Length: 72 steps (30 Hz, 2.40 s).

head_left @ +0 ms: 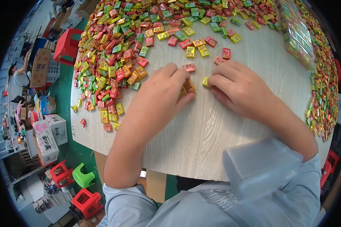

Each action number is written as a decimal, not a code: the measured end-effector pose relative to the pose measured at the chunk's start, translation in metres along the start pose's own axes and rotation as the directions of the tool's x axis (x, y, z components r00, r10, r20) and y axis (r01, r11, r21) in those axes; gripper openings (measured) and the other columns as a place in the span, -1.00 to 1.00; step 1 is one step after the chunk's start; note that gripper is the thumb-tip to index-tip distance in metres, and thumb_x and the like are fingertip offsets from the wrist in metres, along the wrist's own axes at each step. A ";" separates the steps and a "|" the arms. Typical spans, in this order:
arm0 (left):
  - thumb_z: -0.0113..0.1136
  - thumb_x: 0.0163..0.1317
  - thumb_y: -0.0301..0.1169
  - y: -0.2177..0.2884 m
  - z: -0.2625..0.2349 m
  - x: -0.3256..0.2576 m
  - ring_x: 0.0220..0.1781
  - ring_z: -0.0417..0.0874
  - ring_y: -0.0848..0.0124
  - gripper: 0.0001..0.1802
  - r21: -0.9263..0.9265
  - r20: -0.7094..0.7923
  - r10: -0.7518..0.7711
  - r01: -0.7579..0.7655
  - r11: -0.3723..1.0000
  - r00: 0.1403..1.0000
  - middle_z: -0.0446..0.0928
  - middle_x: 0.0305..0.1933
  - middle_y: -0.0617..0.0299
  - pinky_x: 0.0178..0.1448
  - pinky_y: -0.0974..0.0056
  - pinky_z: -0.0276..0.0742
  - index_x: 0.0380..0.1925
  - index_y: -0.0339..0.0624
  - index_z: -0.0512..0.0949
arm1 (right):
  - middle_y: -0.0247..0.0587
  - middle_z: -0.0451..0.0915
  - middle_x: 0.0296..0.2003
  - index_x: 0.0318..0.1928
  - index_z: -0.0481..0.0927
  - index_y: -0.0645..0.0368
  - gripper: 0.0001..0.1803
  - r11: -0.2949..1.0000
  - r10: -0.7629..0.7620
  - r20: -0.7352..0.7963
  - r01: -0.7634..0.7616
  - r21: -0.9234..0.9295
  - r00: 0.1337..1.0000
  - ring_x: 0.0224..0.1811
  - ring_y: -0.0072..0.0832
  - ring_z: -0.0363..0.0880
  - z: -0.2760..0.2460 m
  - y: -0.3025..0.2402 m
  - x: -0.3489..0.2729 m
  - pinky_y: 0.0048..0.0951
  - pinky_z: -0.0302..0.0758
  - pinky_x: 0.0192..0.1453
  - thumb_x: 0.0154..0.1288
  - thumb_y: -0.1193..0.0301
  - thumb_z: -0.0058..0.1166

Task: Packaging small wrapped items into a plastic container.

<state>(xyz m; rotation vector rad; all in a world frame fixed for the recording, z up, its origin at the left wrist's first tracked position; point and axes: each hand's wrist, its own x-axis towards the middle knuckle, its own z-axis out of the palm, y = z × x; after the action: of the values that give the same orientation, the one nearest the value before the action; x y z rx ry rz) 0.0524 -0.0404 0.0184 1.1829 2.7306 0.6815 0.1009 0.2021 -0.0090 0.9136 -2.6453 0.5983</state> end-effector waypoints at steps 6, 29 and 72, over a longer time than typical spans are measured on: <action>0.49 0.21 -0.35 0.011 0.008 -0.002 -0.08 0.65 0.00 -0.58 -0.028 -0.029 0.038 -0.038 0.999 0.999 0.54 -0.12 0.03 -0.01 0.01 0.58 0.04 -0.22 0.60 | -0.08 0.62 -0.10 -0.03 0.66 0.21 -0.66 0.956 0.040 0.101 -0.068 0.285 0.994 0.00 -0.04 0.63 0.001 -0.012 0.000 -0.10 0.59 0.12 0.18 0.50 0.39; 0.45 0.28 -0.29 0.000 -0.006 -0.010 -0.09 0.65 -0.06 -0.68 0.117 -0.040 -0.188 0.191 0.975 0.981 0.54 -0.16 0.01 0.00 -0.01 0.57 -0.08 -0.19 0.58 | -0.13 0.56 -0.04 -0.02 0.63 0.17 -0.74 0.978 0.208 0.016 -0.208 -0.023 0.978 -0.02 -0.16 0.63 -0.010 0.025 0.007 -0.22 0.59 0.09 0.31 0.46 0.35; 0.44 0.28 -0.29 -0.015 -0.002 -0.005 -0.08 0.64 -0.02 -0.68 0.077 -0.063 -0.030 0.035 0.996 0.998 0.54 -0.15 0.03 0.01 0.00 0.57 -0.06 -0.17 0.59 | -0.14 0.57 -0.20 -0.03 0.68 0.13 -0.71 0.985 -0.016 0.127 -0.006 0.171 0.992 -0.16 -0.12 0.62 0.007 0.009 0.032 -0.17 0.59 -0.08 0.22 0.48 0.39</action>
<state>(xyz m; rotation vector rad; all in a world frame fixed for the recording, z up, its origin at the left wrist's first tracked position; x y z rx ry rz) 0.0459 -0.0537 0.0132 1.1488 2.8454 0.6239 0.0697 0.1885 -0.0049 1.0393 -2.7366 0.8023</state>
